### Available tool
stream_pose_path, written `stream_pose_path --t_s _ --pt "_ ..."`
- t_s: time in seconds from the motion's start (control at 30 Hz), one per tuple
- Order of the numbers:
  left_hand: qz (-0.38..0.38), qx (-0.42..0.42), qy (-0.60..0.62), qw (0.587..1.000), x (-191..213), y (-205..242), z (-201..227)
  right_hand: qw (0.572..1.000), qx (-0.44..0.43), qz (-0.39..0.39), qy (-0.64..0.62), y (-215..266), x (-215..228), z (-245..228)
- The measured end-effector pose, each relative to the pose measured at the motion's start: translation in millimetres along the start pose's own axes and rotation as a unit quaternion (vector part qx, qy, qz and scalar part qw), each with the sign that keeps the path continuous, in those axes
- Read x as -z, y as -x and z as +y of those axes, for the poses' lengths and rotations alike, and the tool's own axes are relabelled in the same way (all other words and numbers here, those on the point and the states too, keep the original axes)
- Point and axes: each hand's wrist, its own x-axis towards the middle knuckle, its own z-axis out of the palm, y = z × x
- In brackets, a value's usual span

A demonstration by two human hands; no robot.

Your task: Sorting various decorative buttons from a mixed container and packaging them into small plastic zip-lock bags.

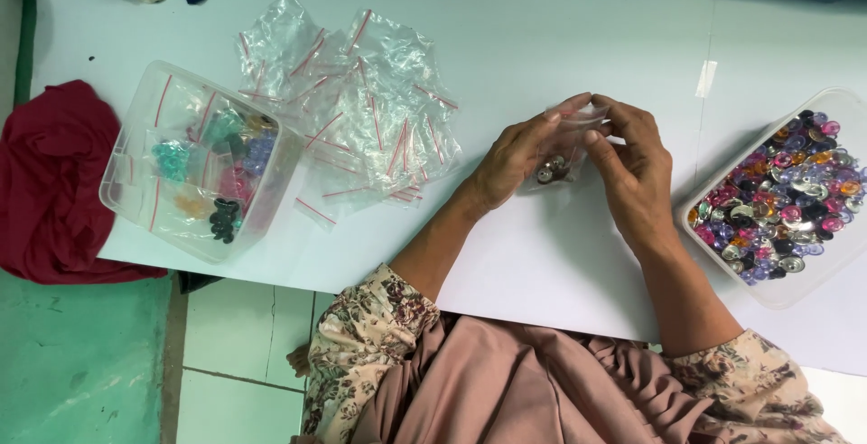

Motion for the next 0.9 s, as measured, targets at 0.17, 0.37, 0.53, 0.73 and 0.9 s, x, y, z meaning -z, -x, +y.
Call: stream_pose_path --t_s 0.17,0.37,0.53,0.73,0.9 --pt "0.002 -0.007 0.006 1.000 1.1 -5.1 -6.7 1.000 -0.022 -0.005 -0.010 -1.8 -1.5 -7.8" --pt "0.014 -0.030 -0.030 0.999 -5.9 -3.2 -1.3 0.999 -0.008 0.020 -0.025 0.5 1.3 4.0" --pt "0.020 -0.031 -0.099 0.994 -4.2 -0.5 -6.3 0.992 0.089 0.062 -0.065 1.5 6.3 11.2" --pt "0.029 -0.029 -0.256 0.966 5.9 2.6 10.6 0.989 0.106 0.045 -0.094 -4.0 5.8 18.9" --pt "0.034 -0.056 -0.365 0.929 5.6 1.3 8.0 0.999 0.020 0.031 -0.014 0.0 1.4 10.8"
